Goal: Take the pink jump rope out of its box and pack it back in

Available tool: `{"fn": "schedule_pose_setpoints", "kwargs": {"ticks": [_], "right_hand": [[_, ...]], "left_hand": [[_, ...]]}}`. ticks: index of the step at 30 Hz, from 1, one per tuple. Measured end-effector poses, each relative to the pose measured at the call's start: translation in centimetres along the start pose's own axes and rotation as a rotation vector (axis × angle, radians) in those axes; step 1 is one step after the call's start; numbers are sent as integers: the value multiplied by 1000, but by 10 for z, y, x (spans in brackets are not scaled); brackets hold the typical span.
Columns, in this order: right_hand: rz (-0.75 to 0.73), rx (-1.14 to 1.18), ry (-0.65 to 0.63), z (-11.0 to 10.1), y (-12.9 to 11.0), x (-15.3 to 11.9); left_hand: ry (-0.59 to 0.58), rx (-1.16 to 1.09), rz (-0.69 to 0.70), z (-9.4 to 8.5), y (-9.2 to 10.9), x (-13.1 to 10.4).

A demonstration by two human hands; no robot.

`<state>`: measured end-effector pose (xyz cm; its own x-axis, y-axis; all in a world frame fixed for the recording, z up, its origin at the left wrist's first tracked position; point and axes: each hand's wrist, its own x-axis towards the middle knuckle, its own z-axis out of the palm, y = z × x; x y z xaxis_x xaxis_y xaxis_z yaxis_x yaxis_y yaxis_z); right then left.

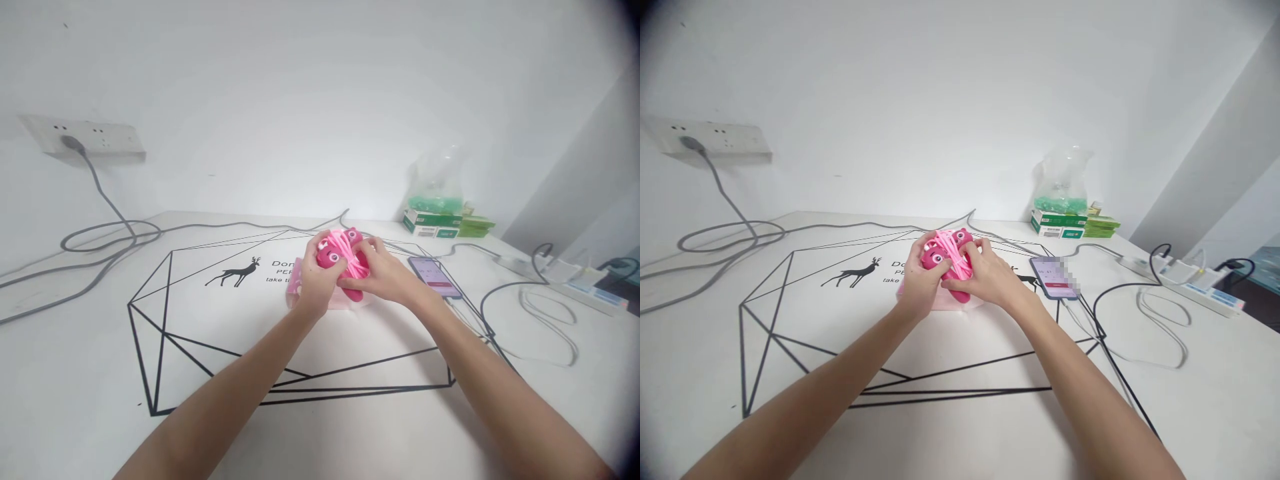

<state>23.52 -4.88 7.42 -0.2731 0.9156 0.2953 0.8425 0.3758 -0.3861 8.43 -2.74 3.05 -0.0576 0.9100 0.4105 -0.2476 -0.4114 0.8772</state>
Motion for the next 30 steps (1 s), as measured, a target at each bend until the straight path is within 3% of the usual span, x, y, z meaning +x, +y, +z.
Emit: {"fn": "schedule_pose_setpoints", "kwargs": {"ticks": [10, 19, 25, 30], "right_hand": [[-116, 453, 110, 14, -1, 6], [199, 1183, 31, 17, 1, 9], [256, 1293, -272, 19, 6, 7], [247, 1359, -407, 18, 7, 2]], "left_hand": [[-55, -194, 56, -17, 4, 19], [-197, -253, 31, -31, 16, 31], [-237, -236, 37, -33, 9, 30], [-241, -214, 8, -34, 3, 30]]}}
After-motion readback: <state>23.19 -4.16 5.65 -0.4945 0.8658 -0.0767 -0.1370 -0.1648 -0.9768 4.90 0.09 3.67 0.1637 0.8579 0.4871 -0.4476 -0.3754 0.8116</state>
